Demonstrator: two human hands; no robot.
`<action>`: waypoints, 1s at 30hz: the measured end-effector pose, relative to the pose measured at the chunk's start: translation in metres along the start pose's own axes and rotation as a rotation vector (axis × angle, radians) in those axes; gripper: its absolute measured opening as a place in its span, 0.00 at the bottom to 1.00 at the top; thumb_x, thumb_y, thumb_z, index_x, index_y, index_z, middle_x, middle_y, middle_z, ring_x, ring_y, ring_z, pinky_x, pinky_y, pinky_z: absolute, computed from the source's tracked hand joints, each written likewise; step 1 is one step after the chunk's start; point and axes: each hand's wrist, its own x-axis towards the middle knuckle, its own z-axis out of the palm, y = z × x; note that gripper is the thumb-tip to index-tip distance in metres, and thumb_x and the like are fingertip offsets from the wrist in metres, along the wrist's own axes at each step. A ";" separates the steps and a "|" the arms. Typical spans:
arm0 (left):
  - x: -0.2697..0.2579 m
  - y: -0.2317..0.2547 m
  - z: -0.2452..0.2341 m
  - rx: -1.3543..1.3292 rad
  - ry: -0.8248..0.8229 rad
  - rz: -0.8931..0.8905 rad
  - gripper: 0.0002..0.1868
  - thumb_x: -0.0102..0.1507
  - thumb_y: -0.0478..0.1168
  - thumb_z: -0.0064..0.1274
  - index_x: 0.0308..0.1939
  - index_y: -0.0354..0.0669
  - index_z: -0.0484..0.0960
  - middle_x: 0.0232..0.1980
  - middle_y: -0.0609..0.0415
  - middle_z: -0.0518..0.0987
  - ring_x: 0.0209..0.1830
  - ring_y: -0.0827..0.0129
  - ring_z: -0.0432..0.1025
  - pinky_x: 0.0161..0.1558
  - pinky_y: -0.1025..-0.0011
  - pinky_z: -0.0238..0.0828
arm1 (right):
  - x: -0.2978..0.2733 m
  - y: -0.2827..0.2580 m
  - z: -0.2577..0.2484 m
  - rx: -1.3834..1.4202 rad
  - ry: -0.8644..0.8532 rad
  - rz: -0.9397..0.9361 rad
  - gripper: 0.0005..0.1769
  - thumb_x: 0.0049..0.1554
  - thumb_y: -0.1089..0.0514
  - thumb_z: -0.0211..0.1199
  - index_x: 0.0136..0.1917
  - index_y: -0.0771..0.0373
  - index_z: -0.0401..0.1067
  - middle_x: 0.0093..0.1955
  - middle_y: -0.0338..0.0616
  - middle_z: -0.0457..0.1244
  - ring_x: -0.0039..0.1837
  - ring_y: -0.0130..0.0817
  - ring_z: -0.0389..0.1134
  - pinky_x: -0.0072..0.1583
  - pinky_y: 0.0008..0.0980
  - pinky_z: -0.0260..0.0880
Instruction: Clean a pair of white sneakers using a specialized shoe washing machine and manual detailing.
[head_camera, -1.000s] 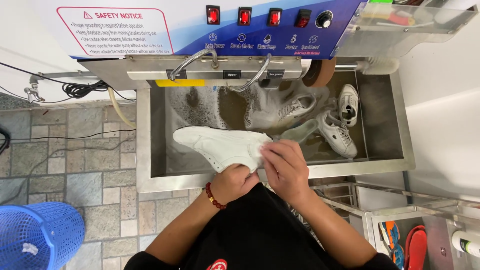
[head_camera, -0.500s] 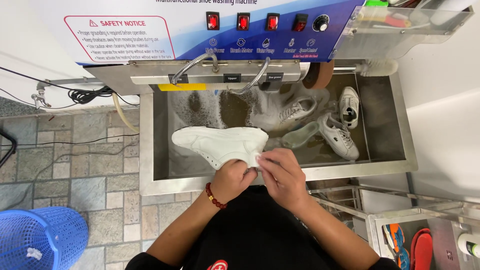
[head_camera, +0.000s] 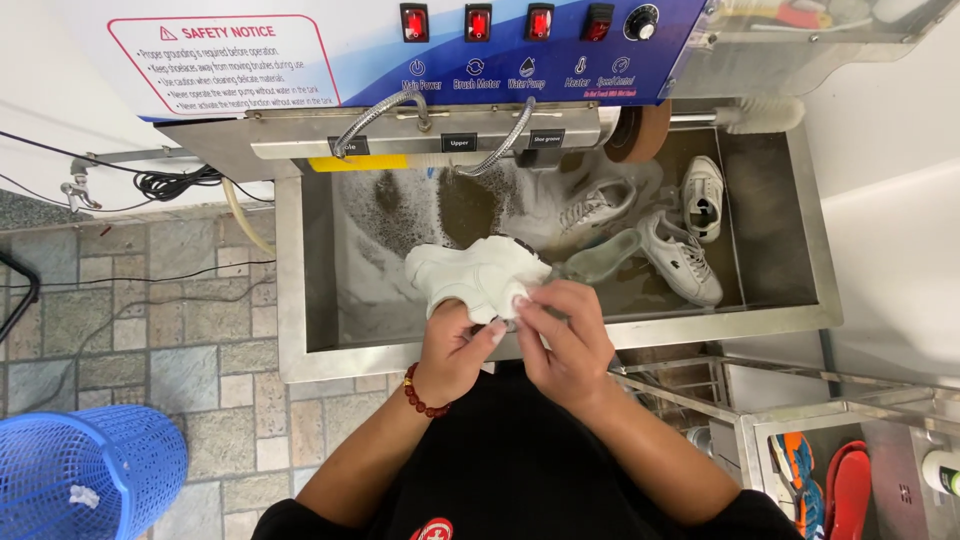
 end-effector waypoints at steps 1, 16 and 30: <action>-0.003 -0.004 -0.001 0.002 -0.005 0.003 0.08 0.64 0.33 0.56 0.43 0.31 0.84 0.35 0.52 0.79 0.31 0.69 0.71 0.35 0.71 0.67 | -0.007 0.004 0.001 -0.002 0.005 0.000 0.18 0.48 0.76 0.71 0.52 0.68 0.75 0.53 0.51 0.65 0.54 0.48 0.69 0.54 0.39 0.73; 0.007 -0.001 0.002 -1.076 0.064 -0.229 0.24 0.69 0.37 0.47 0.68 0.27 0.68 0.69 0.44 0.73 0.71 0.57 0.68 0.74 0.55 0.60 | -0.032 0.024 0.009 0.042 0.030 0.095 0.18 0.48 0.76 0.70 0.50 0.67 0.71 0.55 0.53 0.64 0.56 0.48 0.68 0.54 0.38 0.72; -0.024 -0.037 0.014 -0.332 0.072 -0.237 0.12 0.70 0.37 0.52 0.52 0.31 0.83 0.48 0.50 0.80 0.48 0.68 0.75 0.52 0.69 0.72 | -0.006 0.009 -0.004 -0.028 -0.043 -0.010 0.20 0.49 0.75 0.71 0.54 0.66 0.75 0.55 0.48 0.64 0.54 0.47 0.68 0.54 0.40 0.71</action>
